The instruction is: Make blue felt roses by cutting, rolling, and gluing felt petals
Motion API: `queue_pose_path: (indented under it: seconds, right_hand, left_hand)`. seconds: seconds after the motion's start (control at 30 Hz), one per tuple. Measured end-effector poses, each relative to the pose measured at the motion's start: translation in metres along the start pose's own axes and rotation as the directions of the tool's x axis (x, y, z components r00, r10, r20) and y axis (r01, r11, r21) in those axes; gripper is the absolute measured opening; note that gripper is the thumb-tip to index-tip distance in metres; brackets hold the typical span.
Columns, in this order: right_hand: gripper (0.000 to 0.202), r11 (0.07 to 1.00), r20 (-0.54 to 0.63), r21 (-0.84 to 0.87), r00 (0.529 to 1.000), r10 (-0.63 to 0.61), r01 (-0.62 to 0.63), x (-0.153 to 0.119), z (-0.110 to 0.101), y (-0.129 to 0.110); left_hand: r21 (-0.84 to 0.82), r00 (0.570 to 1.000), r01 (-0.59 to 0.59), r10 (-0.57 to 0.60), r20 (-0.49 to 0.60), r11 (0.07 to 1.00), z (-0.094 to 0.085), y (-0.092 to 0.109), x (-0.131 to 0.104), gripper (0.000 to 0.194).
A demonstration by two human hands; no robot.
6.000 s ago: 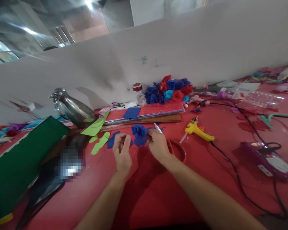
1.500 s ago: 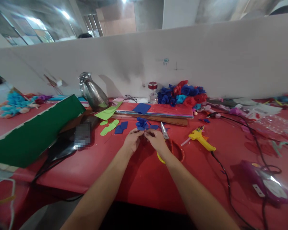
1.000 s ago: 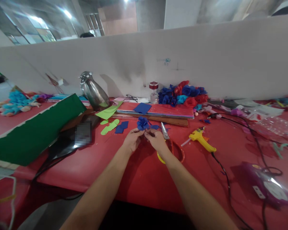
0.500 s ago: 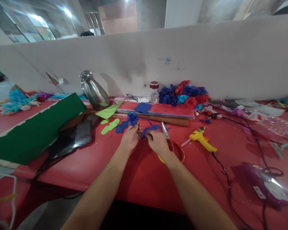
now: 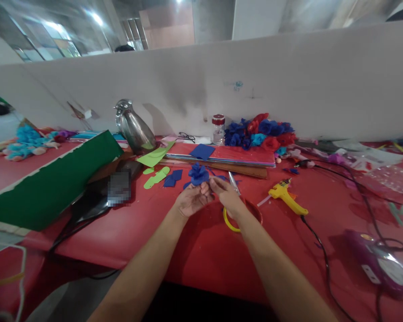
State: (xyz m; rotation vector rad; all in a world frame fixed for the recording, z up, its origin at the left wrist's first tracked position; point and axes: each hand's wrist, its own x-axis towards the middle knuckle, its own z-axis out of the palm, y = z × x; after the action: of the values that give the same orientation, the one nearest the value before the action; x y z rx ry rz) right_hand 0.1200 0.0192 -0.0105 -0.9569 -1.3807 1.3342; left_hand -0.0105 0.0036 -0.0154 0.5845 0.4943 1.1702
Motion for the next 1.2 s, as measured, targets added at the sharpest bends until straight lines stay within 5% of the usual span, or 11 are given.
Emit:
queue_pose_path:
  seconds: [0.1, 0.2, 0.37, 0.57, 0.73, 0.87, 0.93, 1.0, 1.07, 1.13, 1.2]
  right_hand:
    - [0.043, 0.981, 0.148, 0.126, 0.980, 0.131, -0.151, -0.002, 0.001, 0.000]
    - [0.037, 0.970, 0.157, 0.195, 0.981, 0.115, -0.145, -0.004, 0.000, -0.001]
    - [0.030, 0.990, -0.119, 0.142, 0.993, 0.027, -0.010, -0.002, 0.002, 0.003]
    - [0.022, 0.989, -0.398, -0.012, 0.906, -0.143, 0.150, 0.004, -0.011, 0.001]
    - [0.023, 0.945, -0.613, -0.032, 0.740, -0.276, 0.327, 0.014, -0.041, -0.007]
    - [0.029, 0.901, -0.794, -0.045, 0.531, -0.294, 0.432, 0.024, -0.072, -0.009]
    - [0.029, 0.909, -0.867, -0.135, 0.397, -0.301, 0.395, 0.024, -0.084, -0.011]
    - [0.026, 0.907, -0.855, -0.329, 0.324, -0.405, 0.265, 0.021, -0.089, -0.014]
    - [0.021, 0.831, -0.738, -0.543, 0.405, -0.540, 0.119, 0.015, -0.083, -0.018]
    - [0.019, 0.766, -0.592, -0.635, 0.577, -0.564, 0.097, 0.008, -0.066, -0.021]
    - [0.024, 0.801, -0.457, -0.571, 0.741, -0.492, 0.180, 0.002, -0.044, -0.022]
  left_hand:
    - [0.060, 0.999, 0.011, -0.013, 0.030, 0.998, 0.000, -0.002, -0.003, 0.027]
    - [0.122, 0.999, -0.021, 0.016, 0.041, 0.992, -0.001, -0.002, -0.002, 0.028]
    - [0.004, 0.996, -0.077, 0.076, 0.050, 0.997, 0.000, 0.001, 0.000, 0.028]
    - [-0.178, 0.969, -0.229, 0.208, -0.131, 0.957, -0.002, 0.011, 0.002, 0.015]
    - [-0.205, 0.958, -0.261, 0.227, -0.178, 0.943, -0.003, 0.016, 0.003, 0.013]
    - [-0.260, 0.964, -0.227, 0.180, -0.195, 0.938, -0.001, 0.017, 0.002, 0.018]
    - [-0.286, 0.965, -0.222, 0.168, -0.203, 0.932, 0.000, 0.018, 0.002, 0.019]
    - [-0.306, 0.967, -0.226, 0.173, -0.189, 0.925, 0.000, 0.018, 0.002, 0.020]
    - [-0.294, 0.971, -0.215, 0.171, -0.167, 0.931, 0.001, 0.018, 0.002, 0.020]
    - [-0.236, 0.975, -0.192, 0.158, -0.155, 0.953, 0.001, 0.016, 0.003, 0.018]
    - [-0.160, 0.975, -0.184, 0.160, -0.152, 0.970, 0.000, 0.014, 0.004, 0.015]
